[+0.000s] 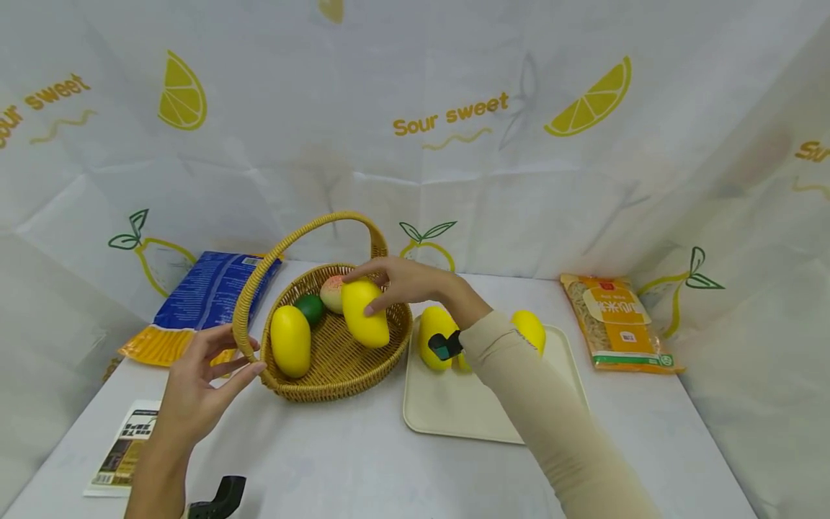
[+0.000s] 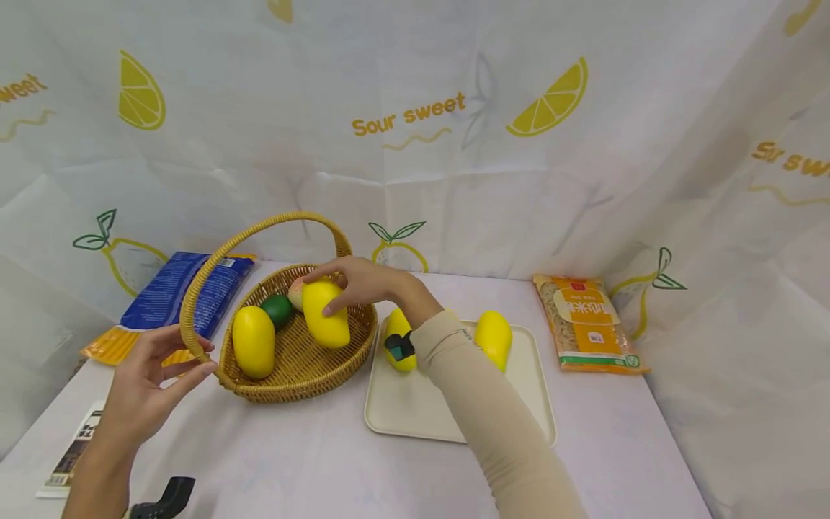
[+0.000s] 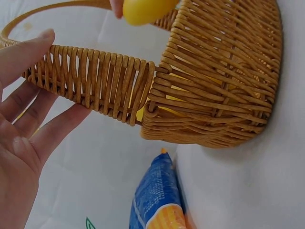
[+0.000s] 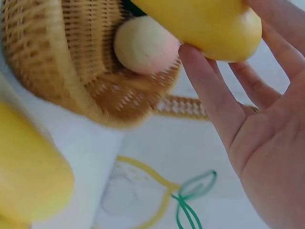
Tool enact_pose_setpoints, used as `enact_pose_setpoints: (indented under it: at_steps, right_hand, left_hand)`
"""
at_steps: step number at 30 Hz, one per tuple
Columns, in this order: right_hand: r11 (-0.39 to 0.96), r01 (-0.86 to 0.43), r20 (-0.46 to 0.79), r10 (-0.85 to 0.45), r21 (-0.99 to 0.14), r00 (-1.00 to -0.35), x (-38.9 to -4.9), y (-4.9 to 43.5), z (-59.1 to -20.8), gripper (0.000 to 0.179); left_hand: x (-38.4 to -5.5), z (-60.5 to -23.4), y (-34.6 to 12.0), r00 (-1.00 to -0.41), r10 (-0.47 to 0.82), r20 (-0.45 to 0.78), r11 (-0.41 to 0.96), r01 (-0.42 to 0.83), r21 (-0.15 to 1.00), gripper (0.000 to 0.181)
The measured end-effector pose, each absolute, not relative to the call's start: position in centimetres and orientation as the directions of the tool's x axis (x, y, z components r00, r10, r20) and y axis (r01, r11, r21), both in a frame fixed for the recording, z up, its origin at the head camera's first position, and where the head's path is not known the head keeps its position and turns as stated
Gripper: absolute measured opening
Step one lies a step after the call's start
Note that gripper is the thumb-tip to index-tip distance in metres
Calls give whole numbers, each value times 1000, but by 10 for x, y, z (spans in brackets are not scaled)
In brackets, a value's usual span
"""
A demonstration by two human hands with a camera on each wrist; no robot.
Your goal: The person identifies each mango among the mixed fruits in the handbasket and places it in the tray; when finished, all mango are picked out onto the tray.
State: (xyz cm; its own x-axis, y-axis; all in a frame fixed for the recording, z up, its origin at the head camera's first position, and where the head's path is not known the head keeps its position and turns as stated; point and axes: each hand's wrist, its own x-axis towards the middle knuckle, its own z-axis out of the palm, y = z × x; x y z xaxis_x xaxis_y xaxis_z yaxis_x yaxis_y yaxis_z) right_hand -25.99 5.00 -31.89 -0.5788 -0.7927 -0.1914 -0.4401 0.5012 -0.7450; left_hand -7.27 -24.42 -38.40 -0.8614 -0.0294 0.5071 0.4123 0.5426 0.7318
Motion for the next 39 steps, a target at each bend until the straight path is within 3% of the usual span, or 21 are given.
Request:
enact_pose_setpoints:
  at_steps: [8,21,32,39]
  right_hand:
    - [489,-462,-149,-789,-740,-596,-251,99,-299,61]
    - [536,-436,-97,-703,-723,-704,-236,173,-295,63]
    - [530,-378,-72,-645,-759,-761,-209,208,-321,60]
    - [548,-299,-118,-601,-781,-790,-188,219,-346,60]
  left_hand:
    - [-73,-384,-244,-856,-18,516,542,425,725,65]
    - [-73,-385,-243,-849,-19,528,535,437,723,68]
    - [-73,-385,-243,-847,-23,531,537,437,721,67]
    - [-73,-385,-243,-838,-20,545,537,451,713,69]
